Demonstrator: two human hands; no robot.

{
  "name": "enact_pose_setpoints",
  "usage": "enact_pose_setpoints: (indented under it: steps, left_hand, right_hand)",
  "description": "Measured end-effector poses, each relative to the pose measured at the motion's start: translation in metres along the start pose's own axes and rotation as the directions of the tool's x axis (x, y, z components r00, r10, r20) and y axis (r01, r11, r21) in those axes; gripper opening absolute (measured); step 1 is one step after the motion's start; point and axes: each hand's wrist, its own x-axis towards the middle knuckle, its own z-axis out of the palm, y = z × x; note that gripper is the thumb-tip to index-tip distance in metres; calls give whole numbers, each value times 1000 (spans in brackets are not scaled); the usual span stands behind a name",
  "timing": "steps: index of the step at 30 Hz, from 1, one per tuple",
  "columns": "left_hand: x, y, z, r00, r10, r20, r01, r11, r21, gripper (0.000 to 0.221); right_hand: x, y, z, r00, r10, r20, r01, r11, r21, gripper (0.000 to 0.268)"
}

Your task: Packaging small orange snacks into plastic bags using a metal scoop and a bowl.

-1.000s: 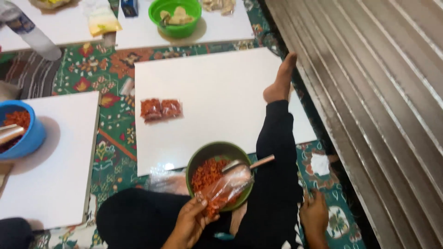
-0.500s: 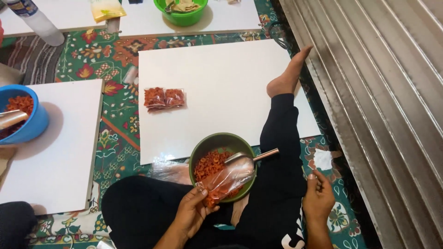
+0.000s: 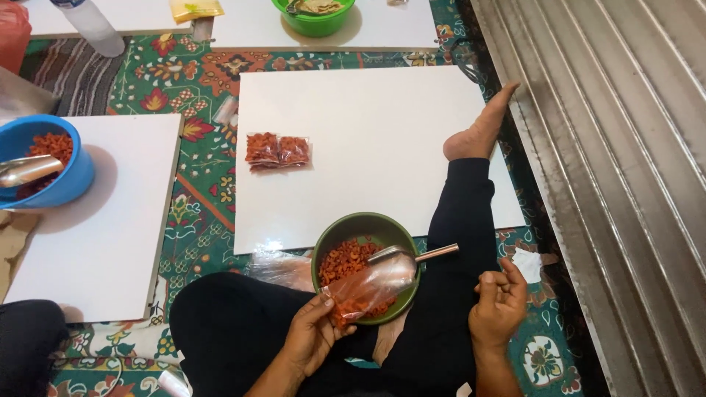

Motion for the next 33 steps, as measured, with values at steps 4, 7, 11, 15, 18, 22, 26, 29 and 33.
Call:
enact_pose_setpoints:
  steps: [4,7,11,15,18,22,26,29,33]
  left_hand:
    - [1,0,3,1000,0,26,0,1000,-14,42]
    - [2,-2,0,998,9,69,-7,1000,-30,39]
    - [1,-1,-1,999,-1,42,2,1000,-30,38]
    - [0,0,0,999,-9,48,12,998,-54,41]
    - [-1,3,3,998,14,60,-10,998,-67,41]
    - [-1,6,5,999,-8,33,9,998,-55,42]
    - [2,2,-3,994,16,109,-9,998,-64,45]
    - [2,0,-5,989,43,143,-34,998,-61,41]
    - [2,-3,-7,989,56,137,-50,998,-45,32]
  right_hand:
    - [0,-4,0,999,-44,13,45,987,-152,37]
    - [-2,-6,1,997,-74,37,80,983,-167,37]
    - [-3,-11,3,985,-143,98,167,931,-324,36]
    - [-4,-12,3,988,-62,144,118,900,-420,36]
    - [-9,-22,10,977,-123,176,182,911,-370,33]
    - [-14,-27,12,950,-158,271,250,904,-347,31]
    - [-26,-25,6,911,-94,402,174,970,-168,33]
    - [-32,-30,5,886,-66,460,57,998,32,36]
    - [-33,-44,11,863,-61,502,-42,981,192,39]
